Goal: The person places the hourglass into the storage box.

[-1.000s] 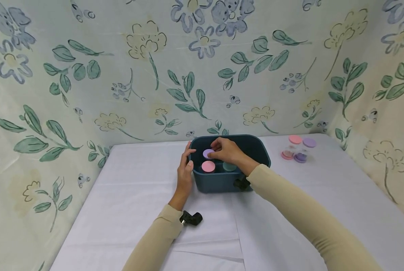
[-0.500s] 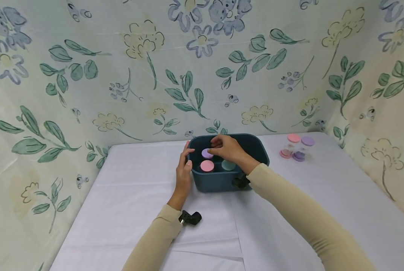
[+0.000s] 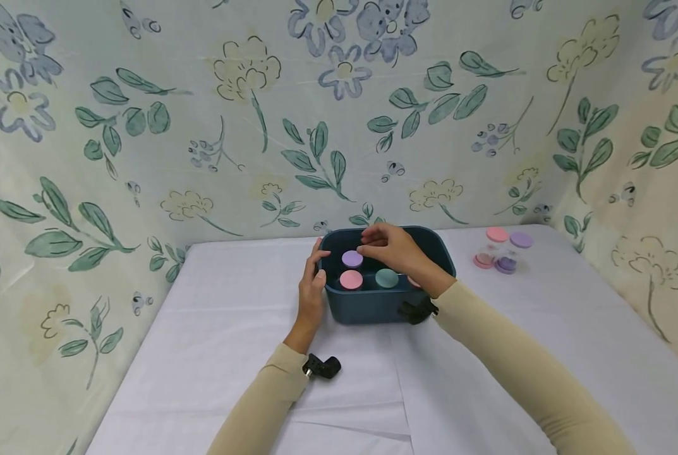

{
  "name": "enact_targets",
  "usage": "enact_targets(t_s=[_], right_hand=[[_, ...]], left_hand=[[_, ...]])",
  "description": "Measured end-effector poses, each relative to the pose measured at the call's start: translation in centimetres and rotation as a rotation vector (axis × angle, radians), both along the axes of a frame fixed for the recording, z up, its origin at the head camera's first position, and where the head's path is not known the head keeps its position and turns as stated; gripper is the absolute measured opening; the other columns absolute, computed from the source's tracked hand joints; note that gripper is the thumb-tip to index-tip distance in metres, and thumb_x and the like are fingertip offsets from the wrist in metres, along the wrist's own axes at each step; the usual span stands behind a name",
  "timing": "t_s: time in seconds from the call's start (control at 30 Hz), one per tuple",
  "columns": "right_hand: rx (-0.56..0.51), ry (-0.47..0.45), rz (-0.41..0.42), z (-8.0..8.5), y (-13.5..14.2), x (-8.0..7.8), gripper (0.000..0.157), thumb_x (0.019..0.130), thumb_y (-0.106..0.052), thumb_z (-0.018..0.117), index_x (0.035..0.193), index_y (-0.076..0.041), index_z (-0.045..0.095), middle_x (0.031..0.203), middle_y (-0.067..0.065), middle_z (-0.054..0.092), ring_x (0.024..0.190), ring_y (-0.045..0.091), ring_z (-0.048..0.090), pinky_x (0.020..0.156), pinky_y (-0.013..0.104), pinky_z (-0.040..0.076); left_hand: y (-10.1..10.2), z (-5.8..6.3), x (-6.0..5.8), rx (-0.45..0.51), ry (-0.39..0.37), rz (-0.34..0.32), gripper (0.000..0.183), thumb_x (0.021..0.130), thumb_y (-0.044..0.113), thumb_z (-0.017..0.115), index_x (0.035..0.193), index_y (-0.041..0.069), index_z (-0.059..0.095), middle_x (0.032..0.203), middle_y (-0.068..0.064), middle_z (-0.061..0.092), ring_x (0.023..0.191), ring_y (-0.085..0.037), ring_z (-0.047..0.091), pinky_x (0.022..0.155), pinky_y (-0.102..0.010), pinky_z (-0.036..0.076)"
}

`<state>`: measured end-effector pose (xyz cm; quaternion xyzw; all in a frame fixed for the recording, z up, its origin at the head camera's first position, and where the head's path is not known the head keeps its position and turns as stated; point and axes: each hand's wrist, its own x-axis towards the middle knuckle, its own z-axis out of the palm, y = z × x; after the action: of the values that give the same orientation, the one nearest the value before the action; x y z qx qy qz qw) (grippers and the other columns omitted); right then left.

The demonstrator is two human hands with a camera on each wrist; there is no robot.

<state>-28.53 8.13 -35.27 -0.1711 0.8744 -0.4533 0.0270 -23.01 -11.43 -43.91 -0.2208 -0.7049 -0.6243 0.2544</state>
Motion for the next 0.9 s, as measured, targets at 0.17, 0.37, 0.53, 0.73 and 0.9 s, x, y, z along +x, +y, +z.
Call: enact_targets(t_s=[0.17, 0.37, 0.53, 0.73, 0.9], right_hand=[[-0.019, 0.022, 0.028, 0.4, 1.0, 0.8, 0.047, 0.087, -0.029, 0.070, 0.125, -0.004, 0.056, 0.119, 0.011, 0.064, 0.109, 0.025, 0.061, 0.095, 0.041, 0.050], [-0.050, 0.032, 0.054, 0.8, 2.6, 1.7, 0.048, 0.087, -0.027, 0.070, 0.126, -0.003, 0.056, 0.119, 0.011, 0.064, 0.109, 0.026, 0.061, 0.094, 0.042, 0.050], [-0.066, 0.025, 0.054, 1.2, 3.9, 2.0, 0.049, 0.088, -0.028, 0.069, 0.127, -0.003, 0.055, 0.122, 0.014, 0.063, 0.111, 0.027, 0.060, 0.096, 0.044, 0.048], [-0.039, 0.038, 0.036, 1.7, 5.7, 2.3, 0.050, 0.089, -0.031, 0.068, 0.128, -0.003, 0.054, 0.122, 0.015, 0.062, 0.111, 0.027, 0.061, 0.095, 0.045, 0.049], [-0.039, 0.054, 0.013, 1.7, 7.4, 2.1, 0.051, 0.089, -0.035, 0.068, 0.127, -0.003, 0.054, 0.123, 0.014, 0.062, 0.112, 0.027, 0.060, 0.097, 0.046, 0.047]], left_hand=[[-0.1, -0.1, -0.1, 0.004, -0.002, 0.001, 0.042, 0.095, 0.012, 0.033, 0.131, -0.005, 0.044, 0.156, -0.020, 0.024, 0.145, -0.032, 0.020, 0.115, -0.050, 0.019], [-0.1, -0.3, -0.1, 0.006, 0.003, 0.002, 0.041, 0.095, 0.012, 0.033, 0.131, -0.004, 0.044, 0.156, -0.021, 0.025, 0.145, -0.031, 0.020, 0.116, -0.051, 0.017], [0.0, -0.1, -0.1, 0.004, 0.012, 0.006, 0.042, 0.095, 0.013, 0.032, 0.131, -0.005, 0.044, 0.155, -0.022, 0.025, 0.145, -0.032, 0.019, 0.116, -0.051, 0.015], [0.1, -0.1, 0.1, 0.004, 0.004, 0.016, 0.042, 0.094, 0.013, 0.033, 0.130, -0.005, 0.044, 0.155, -0.023, 0.025, 0.145, -0.034, 0.019, 0.116, -0.052, 0.015], [0.1, -0.2, 0.1, -0.003, 0.004, 0.024, 0.042, 0.094, 0.013, 0.033, 0.130, -0.004, 0.044, 0.155, -0.023, 0.025, 0.145, -0.033, 0.020, 0.116, -0.052, 0.016]])
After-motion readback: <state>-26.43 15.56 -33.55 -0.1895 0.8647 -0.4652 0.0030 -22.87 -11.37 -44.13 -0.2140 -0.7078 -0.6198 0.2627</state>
